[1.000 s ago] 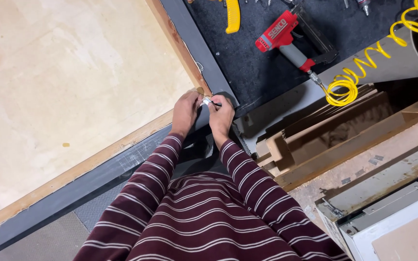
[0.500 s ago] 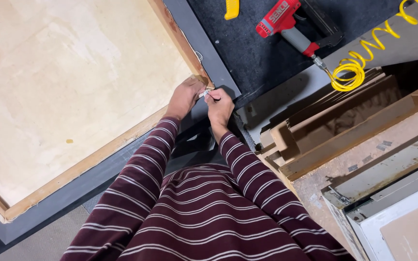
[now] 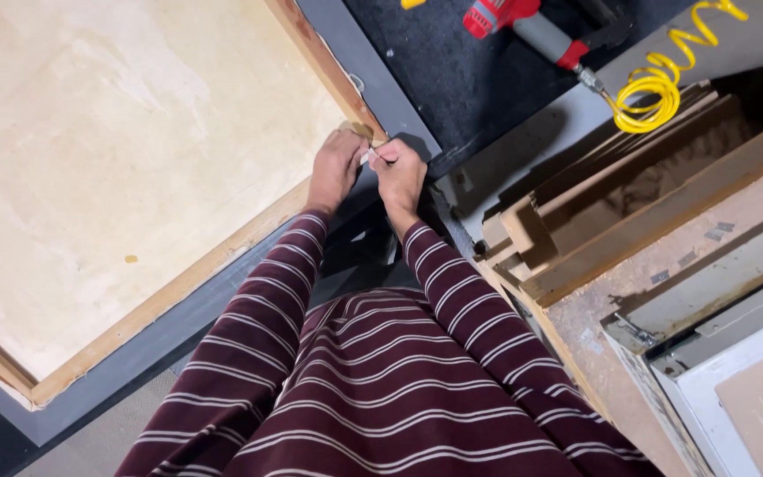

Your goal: Applying adhesive tape to the back of a picture frame using a handheld tape dispenser

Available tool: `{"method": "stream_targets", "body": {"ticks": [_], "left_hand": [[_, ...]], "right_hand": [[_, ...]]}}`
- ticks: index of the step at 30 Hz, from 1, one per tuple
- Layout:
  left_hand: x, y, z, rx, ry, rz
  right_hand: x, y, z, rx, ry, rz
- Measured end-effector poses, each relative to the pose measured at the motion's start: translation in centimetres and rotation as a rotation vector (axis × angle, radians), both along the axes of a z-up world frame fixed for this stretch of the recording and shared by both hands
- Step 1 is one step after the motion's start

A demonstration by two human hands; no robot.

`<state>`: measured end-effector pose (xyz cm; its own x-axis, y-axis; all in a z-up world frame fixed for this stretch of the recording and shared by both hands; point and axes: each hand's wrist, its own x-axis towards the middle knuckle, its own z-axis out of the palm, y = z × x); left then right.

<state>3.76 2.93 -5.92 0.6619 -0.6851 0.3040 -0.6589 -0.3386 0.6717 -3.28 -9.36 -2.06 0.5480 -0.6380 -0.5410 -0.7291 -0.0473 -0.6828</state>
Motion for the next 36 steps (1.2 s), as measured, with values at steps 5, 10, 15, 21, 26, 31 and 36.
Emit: {"method": "stream_targets", "body": {"ticks": [5, 10, 15, 21, 26, 31, 36], "left_hand": [[0.1, 0.4, -0.2, -0.063, 0.067, 0.006], [0.2, 0.2, 0.6, -0.121, 0.1, 0.007], [0.2, 0.4, 0.7, -0.133, 0.141, 0.017], [0.4, 0.5, 1.4, -0.168, 0.18, 0.015], [0.4, 0.7, 1.4, -0.177, 0.202, 0.016], [0.6, 0.7, 1.5, -0.206, 0.206, 0.005], [0.5, 0.8, 0.8, -0.218, 0.21, 0.02]], "right_hand": [[-0.4, 0.4, -0.6, 0.002, -0.009, -0.02], [-0.4, 0.6, -1.0, -0.034, 0.0, 0.004], [-0.5, 0.4, -1.6, -0.063, 0.021, 0.004], [-2.0, 0.8, -3.0, 0.035, -0.081, -0.131], [-1.9, 1.3, -0.2, 0.085, -0.226, -0.177], [-1.0, 1.2, 0.9, -0.041, -0.144, -0.059], [-0.4, 0.6, 0.6, -0.038, -0.013, -0.013]]}}
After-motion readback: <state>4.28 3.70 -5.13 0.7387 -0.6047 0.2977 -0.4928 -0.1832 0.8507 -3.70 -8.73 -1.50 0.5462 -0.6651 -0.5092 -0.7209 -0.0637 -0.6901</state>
